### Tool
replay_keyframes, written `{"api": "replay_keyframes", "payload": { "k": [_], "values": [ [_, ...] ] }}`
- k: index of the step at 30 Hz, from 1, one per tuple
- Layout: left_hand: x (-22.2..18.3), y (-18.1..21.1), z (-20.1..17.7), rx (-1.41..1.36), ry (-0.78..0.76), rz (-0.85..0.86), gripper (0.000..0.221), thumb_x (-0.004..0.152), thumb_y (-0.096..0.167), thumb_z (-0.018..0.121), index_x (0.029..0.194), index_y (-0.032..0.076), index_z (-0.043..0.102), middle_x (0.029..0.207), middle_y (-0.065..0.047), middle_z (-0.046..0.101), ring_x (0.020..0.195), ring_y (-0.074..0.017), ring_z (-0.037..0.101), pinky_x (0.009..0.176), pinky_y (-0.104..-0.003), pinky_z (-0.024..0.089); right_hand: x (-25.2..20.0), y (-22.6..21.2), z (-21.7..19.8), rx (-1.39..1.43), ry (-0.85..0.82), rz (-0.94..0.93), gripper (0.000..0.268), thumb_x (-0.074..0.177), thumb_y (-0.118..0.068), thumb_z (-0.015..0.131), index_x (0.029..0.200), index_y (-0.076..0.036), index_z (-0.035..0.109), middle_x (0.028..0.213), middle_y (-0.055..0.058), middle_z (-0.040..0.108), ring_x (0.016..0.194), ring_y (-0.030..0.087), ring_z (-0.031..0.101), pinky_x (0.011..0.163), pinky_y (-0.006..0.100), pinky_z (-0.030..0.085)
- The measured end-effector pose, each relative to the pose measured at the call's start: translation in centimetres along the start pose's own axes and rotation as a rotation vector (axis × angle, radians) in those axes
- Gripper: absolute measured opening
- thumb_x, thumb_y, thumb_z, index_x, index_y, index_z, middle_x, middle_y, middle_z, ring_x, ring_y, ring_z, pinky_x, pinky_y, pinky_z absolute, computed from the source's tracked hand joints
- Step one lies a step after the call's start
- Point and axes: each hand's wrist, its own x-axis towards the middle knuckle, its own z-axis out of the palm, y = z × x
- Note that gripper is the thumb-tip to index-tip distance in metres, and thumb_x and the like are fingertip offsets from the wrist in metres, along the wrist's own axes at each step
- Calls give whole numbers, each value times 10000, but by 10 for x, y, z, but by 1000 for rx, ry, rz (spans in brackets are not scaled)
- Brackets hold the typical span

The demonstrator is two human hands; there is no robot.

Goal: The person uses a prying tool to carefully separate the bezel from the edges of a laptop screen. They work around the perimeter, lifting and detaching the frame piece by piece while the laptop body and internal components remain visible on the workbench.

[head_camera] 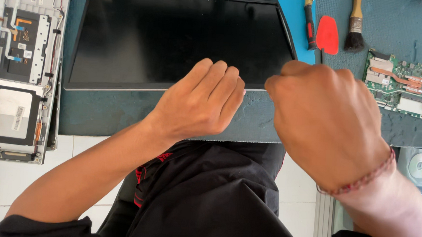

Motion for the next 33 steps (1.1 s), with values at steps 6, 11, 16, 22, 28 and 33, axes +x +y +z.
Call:
{"api": "replay_keyframes", "payload": {
  "k": [6, 11, 16, 22, 28, 33],
  "values": [
    [0, 1, 0, 37, 31, -19, 186, 919, 20, 490, 770, 83, 581, 794, -64, 549, 696, -176, 535, 654, -264, 456, -24, -39, 52, -453, 776, 49, 276, 1044, -131, 652, 780, -139, 571, 685, -17, 344, 576, 160, 345, 493, 269, 309],
    [6, -1, 2, 33, 37, -16, 196, 898, -9, 461, 773, 81, 583, 787, -65, 555, 695, -175, 533, 658, -259, 459, -26, -40, 59, -411, 744, 138, 221, 942, -55, 567, 1107, -157, 674, 752, -7, 389, 610, 143, 355, 543, 234, 379],
    [7, 0, 3, 47, 13, -33, 216, 900, -21, 423, 789, 78, 579, 783, -62, 548, 697, -176, 524, 673, -266, 466, -26, -41, 57, -422, 738, 164, 253, 938, -33, 516, 1138, -101, 654, 796, 8, 418, 635, 142, 368, 555, 230, 387],
    [3, 10, 6, 90, -75, -75, 129, 894, 35, 477, 828, 114, 554, 860, -47, 516, 688, -183, 453, 679, -291, 466, -20, -13, 48, -262, 534, -25, 338, 756, -78, 563, 1080, -167, 594, 793, 18, 480, 612, 190, 496, 464, 301, 470],
    [-13, 28, 14, 106, -218, -121, 241, 863, 14, 427, 686, 176, 407, 687, 15, 299, 603, -145, 283, 587, -270, 327, 5, -9, 41, -148, 85, -157, 158, 854, -69, 489, 785, -154, 604, 787, 41, 562, 725, 279, 612, 458, 398, 519],
    [-26, 26, 21, 119, -207, -107, 239, 861, -13, 404, 697, 159, 439, 703, 5, 328, 610, -149, 291, 579, -266, 324, 18, -13, 54, -143, 136, -219, 138, 819, -36, 518, 784, -137, 604, 751, 34, 559, 663, 272, 614, 417, 394, 509]
  ]
}}
